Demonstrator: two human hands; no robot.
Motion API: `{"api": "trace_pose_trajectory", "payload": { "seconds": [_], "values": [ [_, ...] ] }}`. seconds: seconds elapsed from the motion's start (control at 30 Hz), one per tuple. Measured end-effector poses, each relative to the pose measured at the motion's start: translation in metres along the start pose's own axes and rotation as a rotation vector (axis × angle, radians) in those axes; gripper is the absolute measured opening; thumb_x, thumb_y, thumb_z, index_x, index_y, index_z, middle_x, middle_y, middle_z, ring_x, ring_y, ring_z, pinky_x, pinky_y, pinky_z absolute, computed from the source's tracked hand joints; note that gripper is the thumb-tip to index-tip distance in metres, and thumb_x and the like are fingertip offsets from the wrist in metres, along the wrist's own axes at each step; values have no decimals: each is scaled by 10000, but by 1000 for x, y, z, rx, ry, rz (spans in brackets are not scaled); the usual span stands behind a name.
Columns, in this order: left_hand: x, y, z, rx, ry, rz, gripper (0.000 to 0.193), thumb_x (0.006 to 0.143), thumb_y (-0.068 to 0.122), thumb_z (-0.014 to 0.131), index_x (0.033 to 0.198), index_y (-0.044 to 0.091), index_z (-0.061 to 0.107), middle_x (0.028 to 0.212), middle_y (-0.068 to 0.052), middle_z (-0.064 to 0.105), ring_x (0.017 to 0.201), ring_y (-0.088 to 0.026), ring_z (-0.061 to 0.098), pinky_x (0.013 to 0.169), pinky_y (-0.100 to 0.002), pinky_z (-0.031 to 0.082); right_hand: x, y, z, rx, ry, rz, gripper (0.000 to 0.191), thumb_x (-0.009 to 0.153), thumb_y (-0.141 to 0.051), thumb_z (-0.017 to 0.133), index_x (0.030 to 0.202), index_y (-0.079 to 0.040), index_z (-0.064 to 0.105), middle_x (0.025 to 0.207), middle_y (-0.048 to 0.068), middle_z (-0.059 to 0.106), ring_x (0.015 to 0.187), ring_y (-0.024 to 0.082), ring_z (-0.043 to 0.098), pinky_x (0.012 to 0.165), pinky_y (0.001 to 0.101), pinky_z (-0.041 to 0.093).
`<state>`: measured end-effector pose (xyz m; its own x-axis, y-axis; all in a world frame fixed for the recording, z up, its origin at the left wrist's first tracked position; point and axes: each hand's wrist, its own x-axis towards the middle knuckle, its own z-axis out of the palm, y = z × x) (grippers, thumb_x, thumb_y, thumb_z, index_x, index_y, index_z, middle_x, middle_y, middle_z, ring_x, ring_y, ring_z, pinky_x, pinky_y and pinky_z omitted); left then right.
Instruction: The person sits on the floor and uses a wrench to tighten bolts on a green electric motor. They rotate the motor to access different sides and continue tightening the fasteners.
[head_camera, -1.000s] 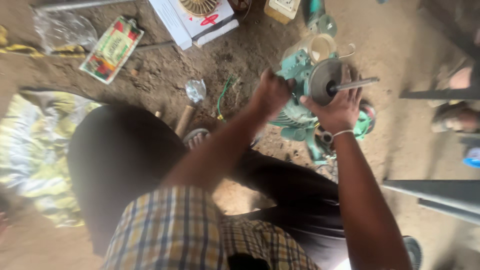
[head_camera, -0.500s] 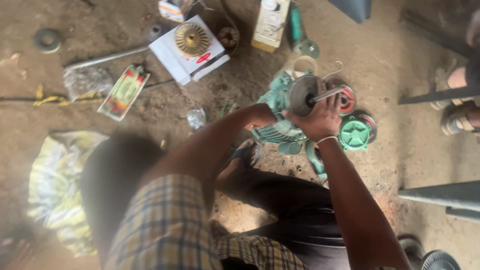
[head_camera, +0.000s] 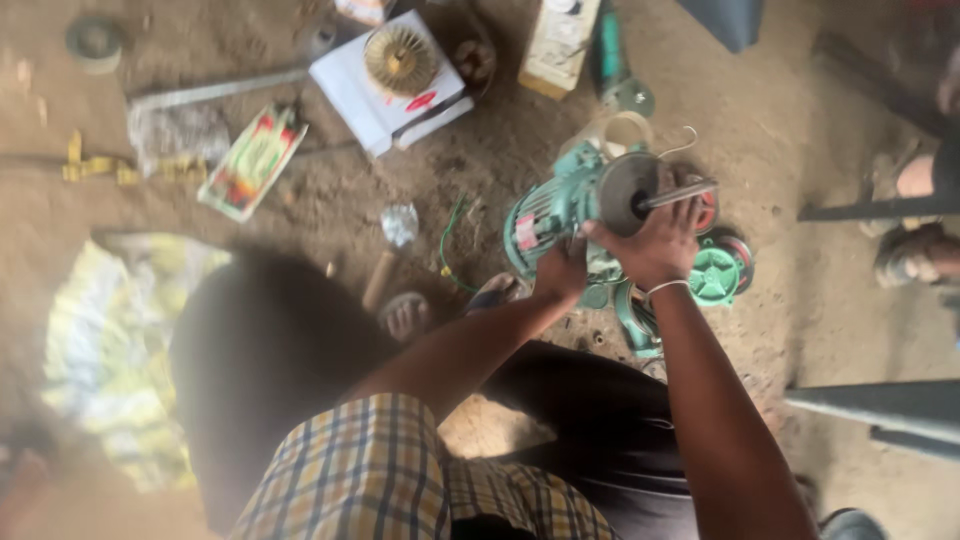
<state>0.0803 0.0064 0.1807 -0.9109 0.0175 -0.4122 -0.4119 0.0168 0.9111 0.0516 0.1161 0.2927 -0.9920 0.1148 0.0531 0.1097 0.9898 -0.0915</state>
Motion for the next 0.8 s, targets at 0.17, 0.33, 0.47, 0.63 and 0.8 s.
{"api": "trace_pose_trajectory", "payload": {
  "seconds": [0.17, 0.33, 0.47, 0.63, 0.8],
  "values": [
    [12, 19, -60, 337, -15, 184, 345, 1006, 331, 504, 1178, 87, 677, 1055, -232, 724, 1038, -441, 683, 896, -539, 516, -2, -5, 2, 50, -20, 34, 1337, 624, -736, 823, 1646, -110, 232, 1684, 228, 236, 1544, 472, 173, 1195, 580, 273],
    [88, 60, -110, 1045, -3, 389, 216, 865, 243, 627, 1020, 213, 775, 1103, -53, 719, 1173, -272, 605, 1034, -627, 321, 0, 3, 10, 41, 29, -59, 1292, 691, -706, 853, 1655, -83, 258, 1673, 247, 273, 1555, 457, 236, 1237, 569, 290],
    [114, 82, -88, 1197, -244, 528, 227, 899, 260, 639, 1055, 176, 782, 1120, -47, 724, 1174, -269, 590, 985, -583, 322, 2, 12, 18, 71, 51, -83, 1267, 703, -647, 868, 1666, -77, 274, 1690, 237, 298, 1585, 434, 257, 1271, 544, 320],
    [129, 93, -51, 1178, -409, 578, 237, 863, 245, 658, 1060, 205, 783, 1160, -29, 723, 1209, -248, 599, 1066, -533, 290, 5, 20, 26, 27, 57, -118, 1317, 697, -624, 936, 1667, -56, 250, 1685, 251, 292, 1577, 444, 248, 1273, 547, 296],
    [142, 93, -40, 1147, -512, 638, 257, 861, 234, 651, 1089, 227, 770, 1160, -38, 728, 1188, -249, 637, 1148, -521, 239, 7, 28, 31, 29, 26, -95, 1322, 680, -603, 927, 1678, -70, 244, 1695, 247, 284, 1580, 446, 235, 1291, 543, 267]
  ]
}}
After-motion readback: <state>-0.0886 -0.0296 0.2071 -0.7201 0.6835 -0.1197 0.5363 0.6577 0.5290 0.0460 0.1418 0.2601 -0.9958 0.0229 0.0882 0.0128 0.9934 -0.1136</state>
